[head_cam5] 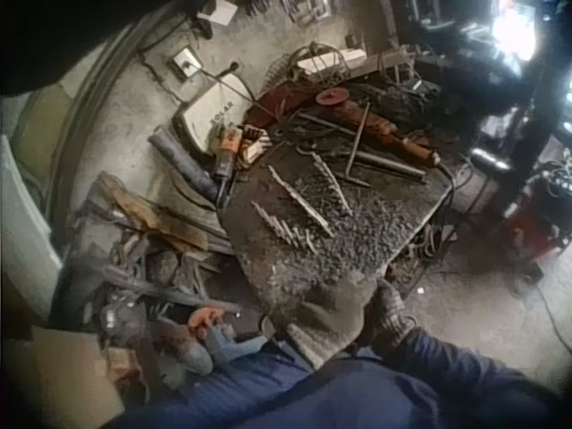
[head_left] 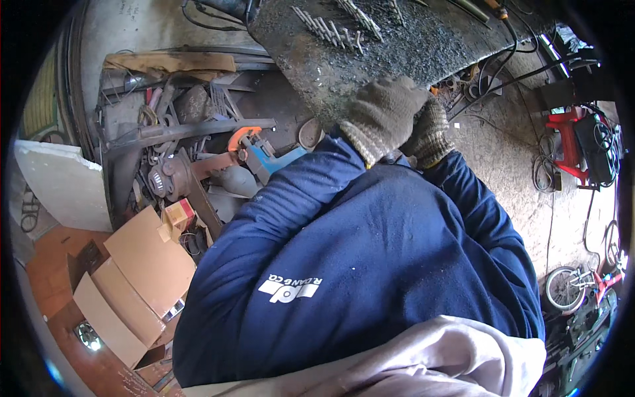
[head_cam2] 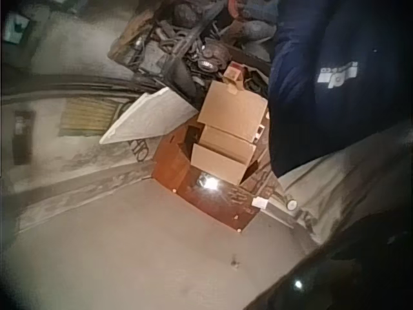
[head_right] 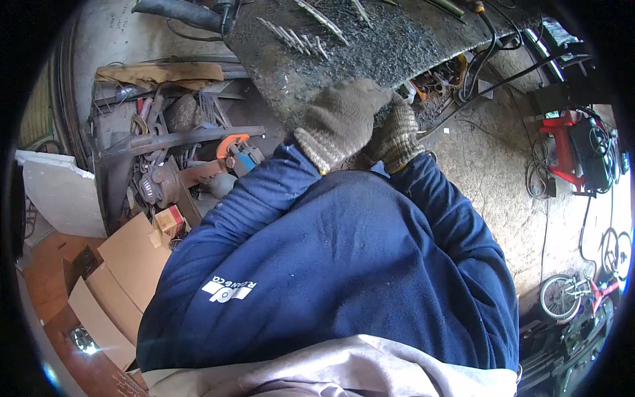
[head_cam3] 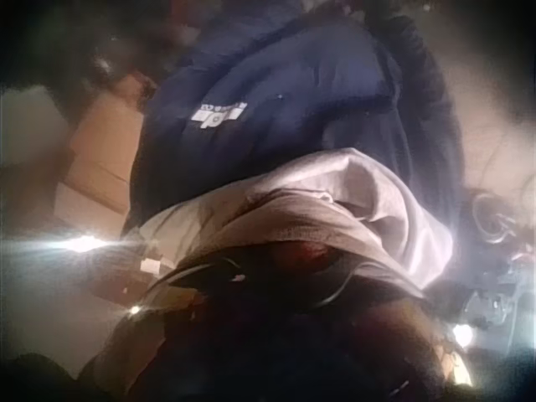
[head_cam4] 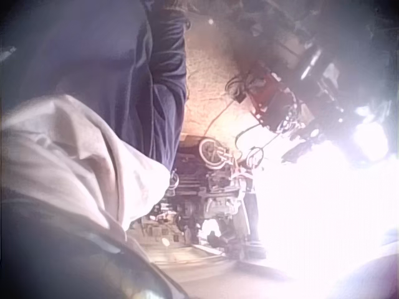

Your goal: The person uses an angle grinder to smooth the edges of several small metal components on a workbench, then wipes debris off their gloves and picks up a finished part.

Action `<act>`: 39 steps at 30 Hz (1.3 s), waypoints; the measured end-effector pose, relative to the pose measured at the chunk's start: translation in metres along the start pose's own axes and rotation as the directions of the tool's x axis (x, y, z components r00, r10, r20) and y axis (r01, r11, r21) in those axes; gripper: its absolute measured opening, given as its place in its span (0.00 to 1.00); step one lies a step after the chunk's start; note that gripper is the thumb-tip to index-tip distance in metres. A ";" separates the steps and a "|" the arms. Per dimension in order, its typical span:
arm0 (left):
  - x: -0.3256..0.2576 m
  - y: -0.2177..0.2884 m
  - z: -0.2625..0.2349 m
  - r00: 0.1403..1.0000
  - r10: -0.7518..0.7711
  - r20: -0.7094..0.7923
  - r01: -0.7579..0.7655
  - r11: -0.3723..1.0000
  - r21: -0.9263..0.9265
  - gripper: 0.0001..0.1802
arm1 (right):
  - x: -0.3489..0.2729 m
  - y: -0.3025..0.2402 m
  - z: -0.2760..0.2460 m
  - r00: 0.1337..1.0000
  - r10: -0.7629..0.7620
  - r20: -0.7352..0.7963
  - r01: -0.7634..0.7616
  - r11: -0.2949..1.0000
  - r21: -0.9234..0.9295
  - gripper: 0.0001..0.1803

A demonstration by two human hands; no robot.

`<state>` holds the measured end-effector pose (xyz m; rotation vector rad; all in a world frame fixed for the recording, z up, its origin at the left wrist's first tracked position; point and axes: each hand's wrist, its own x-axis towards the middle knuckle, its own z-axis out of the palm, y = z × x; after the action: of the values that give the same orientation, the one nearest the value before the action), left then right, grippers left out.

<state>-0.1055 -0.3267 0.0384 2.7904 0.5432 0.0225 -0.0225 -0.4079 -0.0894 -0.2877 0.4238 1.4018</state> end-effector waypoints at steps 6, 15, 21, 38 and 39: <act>-0.002 -0.087 -0.028 0.965 -0.145 -0.217 0.139 0.989 -0.043 0.18 | -0.020 0.010 0.045 0.985 -0.105 -0.138 0.098 0.993 -0.062 0.19; 0.004 -0.083 -0.009 0.929 -0.368 -0.043 0.369 0.911 0.186 0.20 | -0.006 0.008 0.024 0.984 -0.152 -0.093 0.099 0.900 -0.423 0.20; 0.000 -0.008 0.002 0.990 -0.133 -0.043 0.139 0.967 0.212 0.12 | -0.011 0.009 0.032 0.985 -0.040 -0.168 0.052 0.996 0.066 0.21; 0.001 0.002 0.008 0.994 0.094 -0.057 -0.091 0.995 0.049 0.21 | 0.045 0.009 -0.059 0.906 -0.293 0.305 0.422 0.572 -0.704 0.21; 0.002 0.003 0.003 0.988 0.107 -0.111 -0.108 0.994 0.005 0.20 | 0.048 0.012 -0.062 0.883 -0.320 0.344 0.467 0.526 -0.711 0.22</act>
<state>-0.1024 -0.3292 0.0363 2.8270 0.4175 0.2017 -0.0362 -0.3902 -0.1654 -0.9186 -0.4376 1.0572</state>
